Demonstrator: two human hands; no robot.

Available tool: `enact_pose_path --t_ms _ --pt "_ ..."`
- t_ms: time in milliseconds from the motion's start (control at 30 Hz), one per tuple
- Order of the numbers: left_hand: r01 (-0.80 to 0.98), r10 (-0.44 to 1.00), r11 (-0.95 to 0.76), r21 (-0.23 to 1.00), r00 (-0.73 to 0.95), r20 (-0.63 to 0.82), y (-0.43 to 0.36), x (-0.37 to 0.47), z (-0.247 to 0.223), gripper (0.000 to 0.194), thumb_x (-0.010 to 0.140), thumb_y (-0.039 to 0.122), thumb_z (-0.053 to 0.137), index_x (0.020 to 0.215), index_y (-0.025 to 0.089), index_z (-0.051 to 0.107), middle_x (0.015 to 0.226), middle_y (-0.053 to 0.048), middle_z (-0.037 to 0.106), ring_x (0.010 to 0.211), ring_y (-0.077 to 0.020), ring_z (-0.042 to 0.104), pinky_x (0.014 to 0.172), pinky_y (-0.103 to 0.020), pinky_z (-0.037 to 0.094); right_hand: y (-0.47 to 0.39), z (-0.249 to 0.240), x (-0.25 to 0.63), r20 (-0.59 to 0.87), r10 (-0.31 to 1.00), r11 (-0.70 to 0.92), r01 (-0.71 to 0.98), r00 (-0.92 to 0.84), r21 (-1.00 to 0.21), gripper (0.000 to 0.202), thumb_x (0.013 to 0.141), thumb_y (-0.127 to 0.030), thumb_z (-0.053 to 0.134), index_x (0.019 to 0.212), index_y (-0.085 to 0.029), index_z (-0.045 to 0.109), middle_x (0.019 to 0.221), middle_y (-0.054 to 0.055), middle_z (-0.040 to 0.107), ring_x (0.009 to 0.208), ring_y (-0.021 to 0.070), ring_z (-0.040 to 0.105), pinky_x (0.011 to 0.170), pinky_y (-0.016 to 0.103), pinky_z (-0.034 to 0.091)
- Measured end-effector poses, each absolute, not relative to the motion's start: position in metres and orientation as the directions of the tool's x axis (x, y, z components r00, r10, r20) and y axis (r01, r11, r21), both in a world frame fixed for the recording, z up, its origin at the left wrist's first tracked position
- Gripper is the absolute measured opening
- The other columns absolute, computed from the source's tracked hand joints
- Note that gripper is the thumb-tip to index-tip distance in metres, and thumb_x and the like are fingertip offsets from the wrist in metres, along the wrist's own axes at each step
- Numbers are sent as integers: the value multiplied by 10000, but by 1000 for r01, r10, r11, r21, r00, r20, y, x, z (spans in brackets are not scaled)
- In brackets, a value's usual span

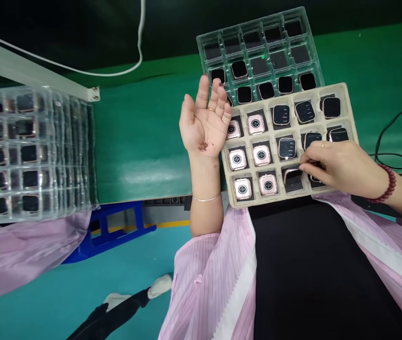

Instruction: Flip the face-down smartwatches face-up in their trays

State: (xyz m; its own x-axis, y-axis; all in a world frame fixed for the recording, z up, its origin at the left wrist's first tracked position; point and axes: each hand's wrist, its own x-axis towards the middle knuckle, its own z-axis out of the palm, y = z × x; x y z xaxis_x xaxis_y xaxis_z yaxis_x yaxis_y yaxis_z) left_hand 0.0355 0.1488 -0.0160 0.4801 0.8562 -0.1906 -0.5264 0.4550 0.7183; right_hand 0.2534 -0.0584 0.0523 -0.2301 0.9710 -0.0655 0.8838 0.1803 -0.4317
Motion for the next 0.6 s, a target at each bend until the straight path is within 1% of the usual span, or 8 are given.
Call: enact_pose_path --t_ms 100,233,267,333,400,433,500,600 --pt "-527 854 469 708 474 -213 147 37 -11 510 1038 513 219 1447 409 507 1379 23 644 1458 -187 436 1111 -342 506 -61 48 233 53 955 291 891 -291 -347 236 1009 -250 452 890 -179 643 909 83 670 725 197 621 574 287 361" --pt "-533 846 490 690 481 -230 146 38 -7 526 1042 516 198 1495 413 444 1379 24 639 1444 -204 458 1100 -360 522 -59 42 208 -6 888 426 829 -459 -361 233 994 -216 479 826 -169 632 858 77 658 668 179 595 557 285 339" --pt "-532 842 498 684 486 -234 146 39 -7 529 1044 518 193 1502 411 435 1384 25 635 1446 -206 455 1099 -358 523 -57 42 205 -28 881 427 817 -473 -387 232 986 -211 491 804 -170 628 821 70 652 655 179 591 558 287 338" --pt "-535 832 514 670 502 -238 146 39 -4 543 1050 516 168 1525 394 402 1394 27 627 1458 -200 439 1114 -348 506 -52 46 203 -57 876 392 777 -478 -493 230 974 -207 511 774 -177 620 761 52 645 650 176 597 582 284 364" --pt "-548 819 531 646 529 -224 146 39 -1 570 1058 491 117 1562 347 341 1408 23 619 1468 -182 421 1150 -334 462 -47 50 205 -69 888 329 734 -454 -595 233 971 -216 520 760 -185 613 728 37 651 657 173 614 617 277 396" --pt "-554 812 537 636 543 -213 145 39 0 580 1061 473 93 1575 322 316 1412 21 617 1470 -174 415 1165 -328 439 -44 52 207 -77 898 301 732 -433 -611 239 973 -220 516 756 -187 611 718 34 655 655 174 618 625 278 402" --pt "-558 805 538 632 561 -190 143 38 3 582 1065 444 76 1575 293 314 1415 21 616 1472 -162 409 1179 -312 413 -40 52 210 -101 915 267 773 -391 -576 258 978 -225 496 750 -190 614 709 36 665 641 183 620 623 292 401" --pt "-558 818 506 658 552 -161 141 38 4 568 1071 449 118 1520 271 416 1388 27 632 1471 -176 414 1168 -323 434 -35 51 213 -149 914 252 818 -376 -517 304 991 -249 462 747 -191 633 708 46 678 633 203 623 621 315 396"
